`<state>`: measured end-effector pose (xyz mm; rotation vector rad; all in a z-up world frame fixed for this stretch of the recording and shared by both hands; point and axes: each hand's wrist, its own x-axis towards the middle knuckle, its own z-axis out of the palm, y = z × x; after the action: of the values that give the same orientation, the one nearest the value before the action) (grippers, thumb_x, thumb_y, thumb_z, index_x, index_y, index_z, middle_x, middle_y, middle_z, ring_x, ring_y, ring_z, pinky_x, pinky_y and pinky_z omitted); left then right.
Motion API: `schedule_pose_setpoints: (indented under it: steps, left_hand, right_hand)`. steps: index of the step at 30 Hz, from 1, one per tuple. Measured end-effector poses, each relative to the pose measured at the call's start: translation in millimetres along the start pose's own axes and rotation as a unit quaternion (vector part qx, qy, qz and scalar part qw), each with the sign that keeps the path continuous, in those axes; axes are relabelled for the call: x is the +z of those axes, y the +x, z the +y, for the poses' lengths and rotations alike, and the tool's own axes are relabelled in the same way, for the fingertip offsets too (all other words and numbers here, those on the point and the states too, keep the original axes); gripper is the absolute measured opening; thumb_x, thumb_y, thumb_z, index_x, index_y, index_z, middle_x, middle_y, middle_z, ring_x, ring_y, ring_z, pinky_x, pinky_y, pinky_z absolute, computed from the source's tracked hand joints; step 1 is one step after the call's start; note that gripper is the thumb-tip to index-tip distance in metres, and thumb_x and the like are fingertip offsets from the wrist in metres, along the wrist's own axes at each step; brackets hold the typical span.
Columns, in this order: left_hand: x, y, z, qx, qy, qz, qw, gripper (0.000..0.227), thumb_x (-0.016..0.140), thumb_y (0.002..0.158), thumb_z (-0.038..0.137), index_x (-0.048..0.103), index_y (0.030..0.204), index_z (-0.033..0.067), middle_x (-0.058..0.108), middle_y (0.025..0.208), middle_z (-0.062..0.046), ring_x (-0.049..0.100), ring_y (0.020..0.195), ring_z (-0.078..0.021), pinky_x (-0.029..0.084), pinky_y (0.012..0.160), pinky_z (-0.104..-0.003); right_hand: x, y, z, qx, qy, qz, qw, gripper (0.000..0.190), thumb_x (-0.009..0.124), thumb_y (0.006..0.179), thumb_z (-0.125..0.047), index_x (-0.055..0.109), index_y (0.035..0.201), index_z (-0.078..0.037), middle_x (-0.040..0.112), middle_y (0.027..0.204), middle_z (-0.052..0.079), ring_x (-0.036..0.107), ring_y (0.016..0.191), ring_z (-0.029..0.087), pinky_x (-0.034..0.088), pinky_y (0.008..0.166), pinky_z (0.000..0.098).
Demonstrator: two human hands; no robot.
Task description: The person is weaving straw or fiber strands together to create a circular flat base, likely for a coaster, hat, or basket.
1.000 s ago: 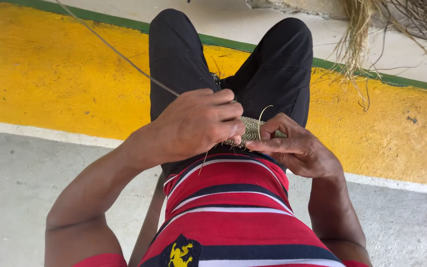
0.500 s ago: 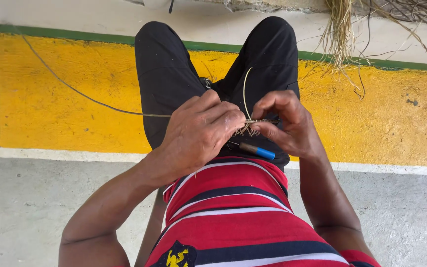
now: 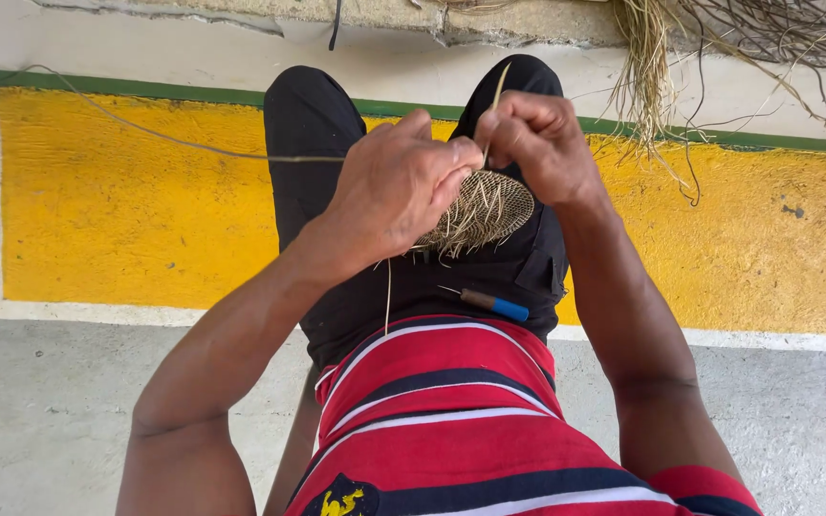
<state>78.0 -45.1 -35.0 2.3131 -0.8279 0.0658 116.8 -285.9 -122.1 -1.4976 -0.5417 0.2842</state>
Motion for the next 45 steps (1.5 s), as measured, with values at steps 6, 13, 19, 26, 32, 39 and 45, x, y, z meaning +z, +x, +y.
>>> schedule_pose_setpoints:
  steps: [6, 13, 19, 26, 32, 39, 45]
  left_hand:
    - [-1, 3, -4, -0.002, 0.0, 0.006, 1.0, 0.008, 0.071, 0.095, 0.017, 0.067, 0.096, 0.0106, 0.056, 0.078, -0.008, 0.058, 0.076, -0.0239, 0.048, 0.068, -0.042]
    - [-6, -24, 15, 0.039, -0.008, 0.012, 0.999, 0.011, 0.074, 0.097, 0.017, 0.069, 0.104, 0.009, 0.062, 0.08, -0.002, 0.056, 0.084, -0.0209, 0.048, 0.075, -0.039]
    - [-8, -56, 43, 0.069, 0.058, 0.059, 0.994, 0.017, 0.075, 0.091, 0.013, 0.072, 0.106, 0.0061, 0.063, 0.12, -0.002, 0.056, 0.097, -0.0209, 0.05, 0.086, -0.034]
    - [-21, -76, 51, 0.03, 0.011, 0.054, 0.998, 0.022, 0.077, 0.089, 0.009, 0.073, 0.111, 0.0071, 0.063, 0.107, -0.001, 0.057, 0.097, -0.0186, 0.051, 0.082, -0.035]
    - [-14, -91, 44, 0.028, -0.011, -0.022, 0.999, 0.014, 0.074, 0.09, 0.01, 0.072, 0.103, 0.0112, 0.064, 0.097, 0.001, 0.058, 0.094, -0.0164, 0.051, 0.081, -0.035]
    - [-17, -75, 43, 0.05, 0.005, -0.028, 0.998, 0.009, 0.073, 0.092, 0.015, 0.071, 0.101, 0.0108, 0.064, 0.098, -0.001, 0.057, 0.099, -0.0179, 0.049, 0.084, -0.033]
    - [-17, -68, 49, 0.036, -0.031, 0.003, 0.999, 0.014, 0.075, 0.093, 0.015, 0.071, 0.106, 0.0098, 0.065, 0.096, 0.001, 0.058, 0.096, -0.0177, 0.045, 0.078, -0.036]
  right_hand:
    - [2, -8, -32, 0.051, -0.084, 0.054, 0.994, 0.032, 0.059, 0.116, -0.026, 0.073, 0.1, -0.004, 0.067, 0.082, 0.003, 0.061, 0.076, 0.007, 0.051, 0.069, 0.0258]
    - [47, -57, -60, -0.041, -0.237, 0.071, 0.968, 0.015, 0.079, 0.098, -0.015, 0.069, 0.1, -0.003, 0.068, 0.094, 0.008, 0.067, 0.086, 0.016, 0.055, 0.073, 0.0301]
    - [83, -79, -71, -0.044, -0.266, 0.156, 0.95, 0.014, 0.084, 0.09, -0.007, 0.071, 0.095, -0.004, 0.067, 0.09, 0.008, 0.067, 0.083, 0.018, 0.053, 0.071, 0.0302]
    - [70, -95, -69, -0.054, -0.201, 0.067, 0.976, 0.031, 0.084, 0.09, -0.013, 0.065, 0.111, -0.001, 0.068, 0.089, 0.003, 0.068, 0.083, 0.013, 0.054, 0.073, 0.0291]
    - [75, -106, -73, -0.074, -0.157, -0.005, 0.985, 0.025, 0.079, 0.088, -0.009, 0.074, 0.112, -0.008, 0.07, 0.094, 0.003, 0.068, 0.089, 0.013, 0.055, 0.073, 0.0285]
    - [71, -110, -66, -0.061, -0.118, -0.018, 0.991, 0.026, 0.08, 0.085, -0.006, 0.077, 0.11, -0.009, 0.068, 0.091, 0.001, 0.064, 0.083, 0.012, 0.053, 0.071, 0.0274]
    - [66, -94, -67, -0.039, -0.07, 0.053, 0.995, 0.03, 0.083, 0.09, -0.01, 0.066, 0.113, -0.002, 0.062, 0.093, -0.001, 0.06, 0.087, 0.009, 0.05, 0.077, 0.0269]
